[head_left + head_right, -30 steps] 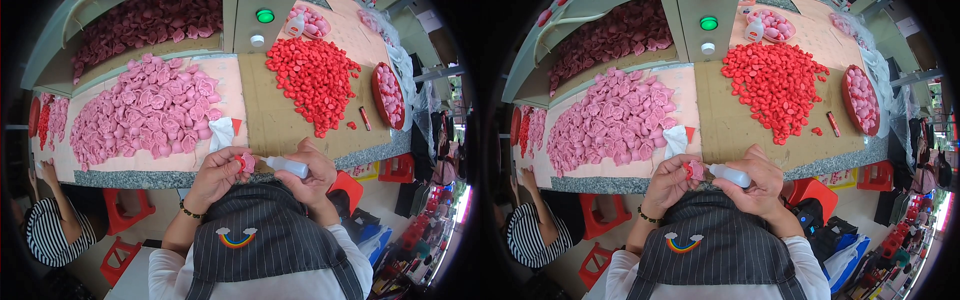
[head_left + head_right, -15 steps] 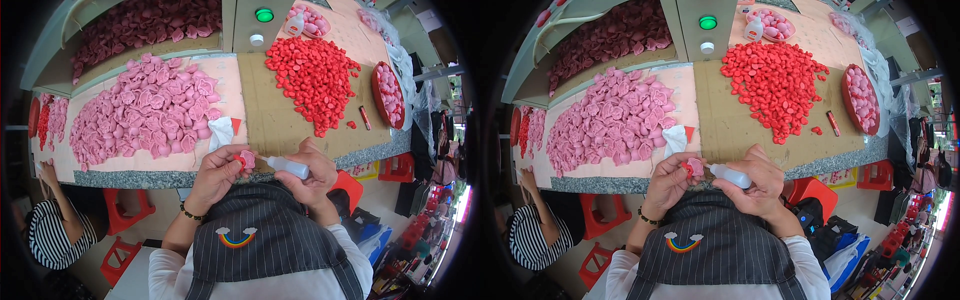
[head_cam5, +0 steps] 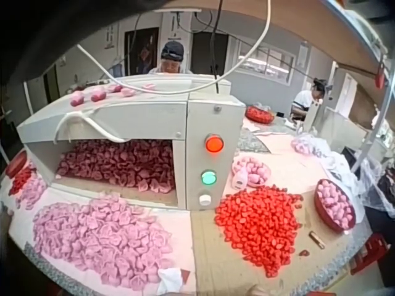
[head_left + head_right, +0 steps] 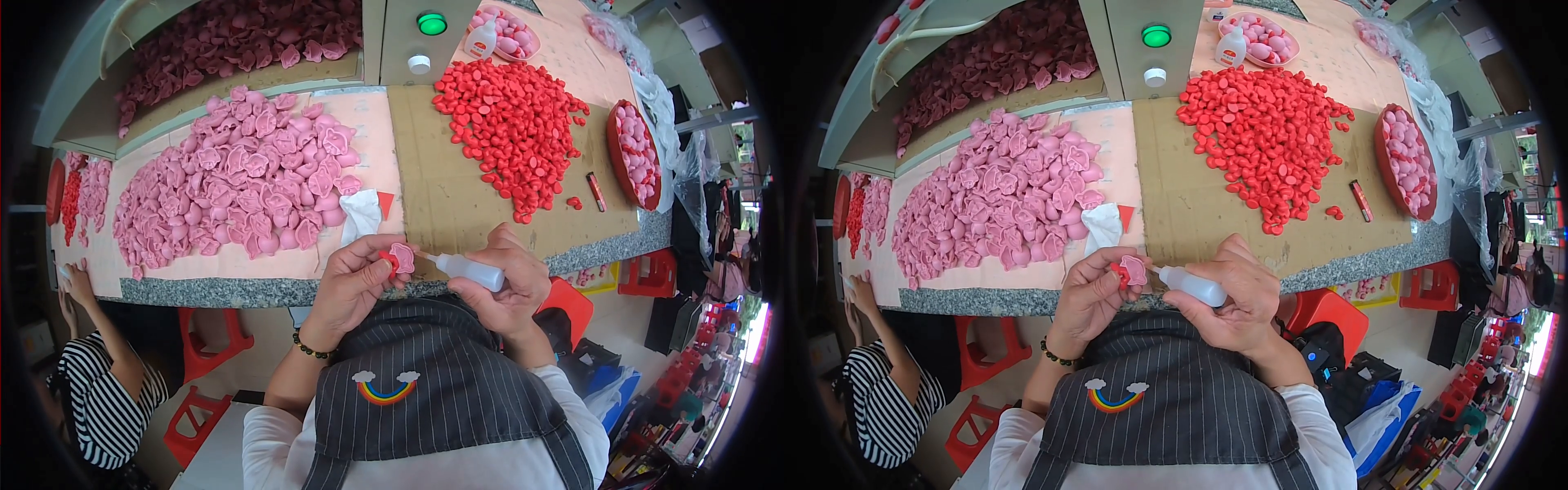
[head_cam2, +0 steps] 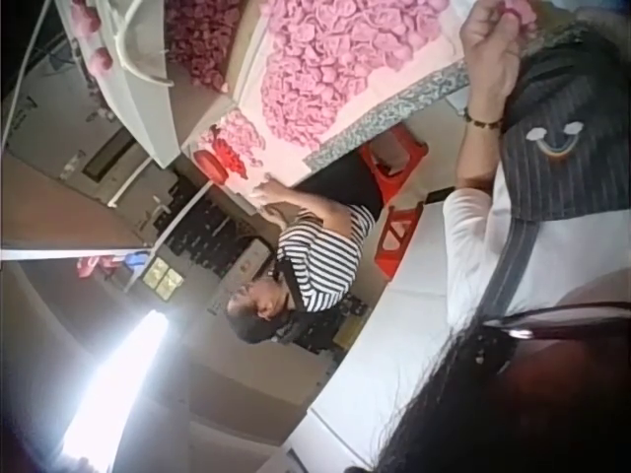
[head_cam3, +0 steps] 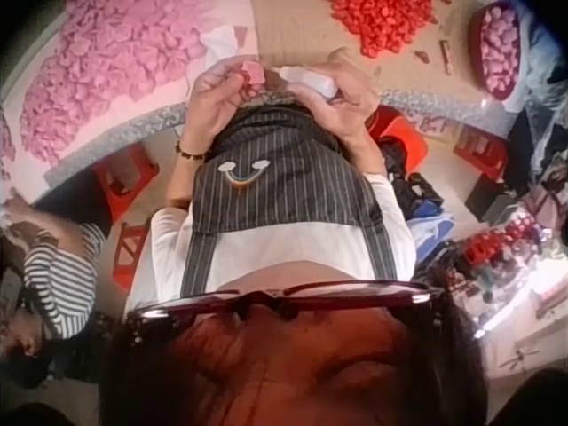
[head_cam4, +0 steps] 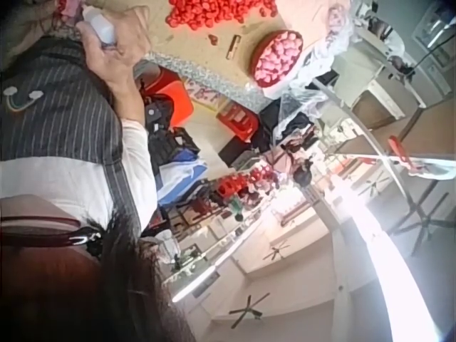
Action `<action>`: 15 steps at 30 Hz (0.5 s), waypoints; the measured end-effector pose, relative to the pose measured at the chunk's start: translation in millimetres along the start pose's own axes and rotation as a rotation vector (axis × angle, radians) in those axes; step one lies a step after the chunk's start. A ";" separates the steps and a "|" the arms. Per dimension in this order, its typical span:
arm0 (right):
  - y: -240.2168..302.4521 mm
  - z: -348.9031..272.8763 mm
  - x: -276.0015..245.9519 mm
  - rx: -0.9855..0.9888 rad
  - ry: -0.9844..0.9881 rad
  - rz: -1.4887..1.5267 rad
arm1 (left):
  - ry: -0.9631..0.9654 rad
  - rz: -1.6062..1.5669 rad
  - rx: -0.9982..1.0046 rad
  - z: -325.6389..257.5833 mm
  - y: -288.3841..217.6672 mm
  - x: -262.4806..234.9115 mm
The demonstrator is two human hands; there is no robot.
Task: Glue and assemble small pink and red clay pieces together at a workstation.
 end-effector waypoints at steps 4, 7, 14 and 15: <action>0.8 0.4 0.6 0.010 0.001 0.000 | 0.000 0.012 0.002 -0.4 0.8 -1.1; 0.4 -0.8 0.4 0.009 -0.003 -0.009 | -0.017 0.050 0.018 -0.2 -0.8 0.9; 1.7 2.9 -0.8 -0.030 0.010 -0.022 | -0.028 0.121 0.090 -1.8 -4.3 1.6; 1.6 2.8 -0.7 -0.033 0.010 -0.021 | -0.042 0.115 0.095 -2.2 -5.1 2.5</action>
Point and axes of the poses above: each hand's wrist, its own z-axis towards the middle knuckle, its own x-axis out of the palm, y = z × x, the point moved 4 cm from there along z, towards the middle knuckle, and after that the axes turned 11 degrees about -x, right-handed, at the moved point
